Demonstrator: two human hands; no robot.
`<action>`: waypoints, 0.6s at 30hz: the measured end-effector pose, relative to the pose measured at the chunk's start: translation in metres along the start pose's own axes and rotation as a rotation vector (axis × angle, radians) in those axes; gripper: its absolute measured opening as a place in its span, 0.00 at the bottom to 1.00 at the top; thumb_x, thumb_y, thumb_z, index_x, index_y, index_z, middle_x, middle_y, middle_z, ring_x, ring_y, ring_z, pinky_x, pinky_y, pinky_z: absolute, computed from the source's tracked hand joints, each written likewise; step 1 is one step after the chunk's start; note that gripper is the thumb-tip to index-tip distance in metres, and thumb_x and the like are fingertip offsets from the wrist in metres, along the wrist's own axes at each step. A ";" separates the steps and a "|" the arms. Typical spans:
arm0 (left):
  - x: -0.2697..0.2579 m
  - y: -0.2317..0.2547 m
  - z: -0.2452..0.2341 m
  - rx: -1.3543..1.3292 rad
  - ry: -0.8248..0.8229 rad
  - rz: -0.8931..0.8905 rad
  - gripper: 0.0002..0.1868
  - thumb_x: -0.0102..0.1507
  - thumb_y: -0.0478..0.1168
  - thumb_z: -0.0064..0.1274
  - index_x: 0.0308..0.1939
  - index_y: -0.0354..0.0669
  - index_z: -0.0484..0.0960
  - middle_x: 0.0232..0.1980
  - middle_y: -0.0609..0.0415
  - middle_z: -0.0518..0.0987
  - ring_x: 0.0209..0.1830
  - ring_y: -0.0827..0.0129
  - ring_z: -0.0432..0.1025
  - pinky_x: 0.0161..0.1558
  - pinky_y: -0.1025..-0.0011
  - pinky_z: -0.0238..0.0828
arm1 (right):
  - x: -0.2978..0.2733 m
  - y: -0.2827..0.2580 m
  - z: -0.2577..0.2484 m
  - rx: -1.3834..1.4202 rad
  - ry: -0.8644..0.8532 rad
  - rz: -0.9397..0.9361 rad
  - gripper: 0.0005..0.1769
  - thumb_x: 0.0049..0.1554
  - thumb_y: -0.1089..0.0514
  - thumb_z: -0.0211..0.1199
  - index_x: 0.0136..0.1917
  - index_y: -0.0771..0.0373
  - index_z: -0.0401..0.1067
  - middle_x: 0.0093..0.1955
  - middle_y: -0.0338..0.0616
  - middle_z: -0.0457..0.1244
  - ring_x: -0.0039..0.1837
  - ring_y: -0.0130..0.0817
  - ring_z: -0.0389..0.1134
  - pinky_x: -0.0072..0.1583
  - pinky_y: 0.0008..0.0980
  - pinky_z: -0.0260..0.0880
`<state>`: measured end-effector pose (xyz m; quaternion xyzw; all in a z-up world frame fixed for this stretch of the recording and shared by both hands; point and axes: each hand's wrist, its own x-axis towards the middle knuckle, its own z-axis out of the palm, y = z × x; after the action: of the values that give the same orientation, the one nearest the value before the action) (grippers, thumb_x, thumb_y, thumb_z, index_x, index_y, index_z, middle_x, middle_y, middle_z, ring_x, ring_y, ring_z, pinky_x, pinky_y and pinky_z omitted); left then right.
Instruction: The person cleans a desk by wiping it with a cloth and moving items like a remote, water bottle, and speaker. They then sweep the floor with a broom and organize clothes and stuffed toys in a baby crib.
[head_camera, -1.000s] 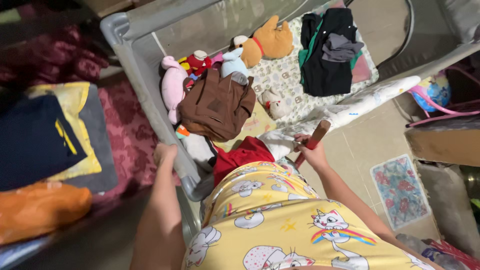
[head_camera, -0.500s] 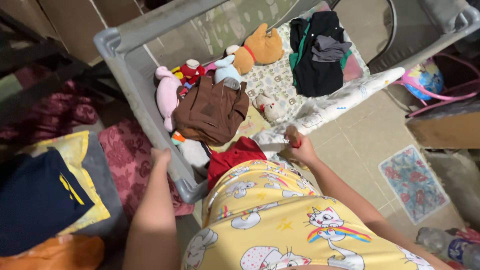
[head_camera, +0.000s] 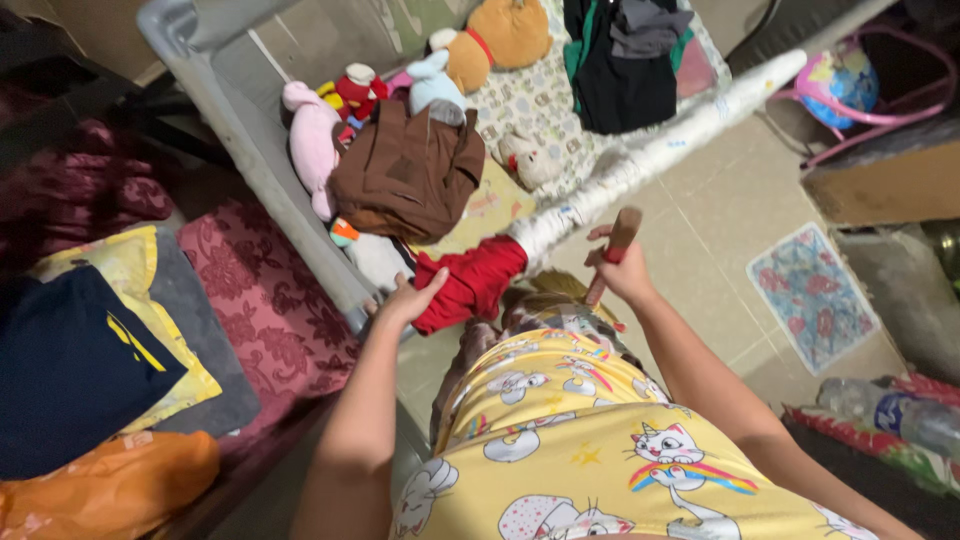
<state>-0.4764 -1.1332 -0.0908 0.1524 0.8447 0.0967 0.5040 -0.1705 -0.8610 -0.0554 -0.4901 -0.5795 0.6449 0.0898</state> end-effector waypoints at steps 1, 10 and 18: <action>0.006 -0.001 0.013 -0.106 -0.006 0.046 0.67 0.60 0.78 0.52 0.78 0.31 0.37 0.75 0.26 0.57 0.77 0.43 0.55 0.75 0.52 0.46 | -0.003 0.000 -0.002 -0.047 0.028 -0.073 0.19 0.53 0.70 0.58 0.59 0.64 0.66 0.41 0.49 0.67 0.35 0.42 0.70 0.38 0.42 0.68; 0.011 0.016 0.060 -0.772 0.446 0.394 0.46 0.55 0.32 0.67 0.71 0.35 0.55 0.65 0.41 0.74 0.63 0.61 0.72 0.65 0.66 0.69 | 0.000 0.026 -0.053 -0.160 0.028 -0.238 0.16 0.53 0.69 0.63 0.57 0.68 0.71 0.49 0.41 0.67 0.43 0.30 0.71 0.44 0.32 0.73; -0.150 0.133 0.008 -0.939 0.102 0.801 0.37 0.60 0.27 0.60 0.71 0.34 0.62 0.65 0.48 0.73 0.65 0.66 0.70 0.67 0.67 0.67 | 0.014 0.038 -0.116 -0.158 0.022 -0.172 0.13 0.55 0.68 0.62 0.54 0.68 0.75 0.46 0.42 0.68 0.44 0.30 0.72 0.46 0.31 0.73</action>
<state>-0.3817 -1.0619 0.0708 0.2147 0.6122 0.6468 0.4011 -0.0748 -0.7864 -0.0772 -0.4510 -0.6676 0.5816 0.1122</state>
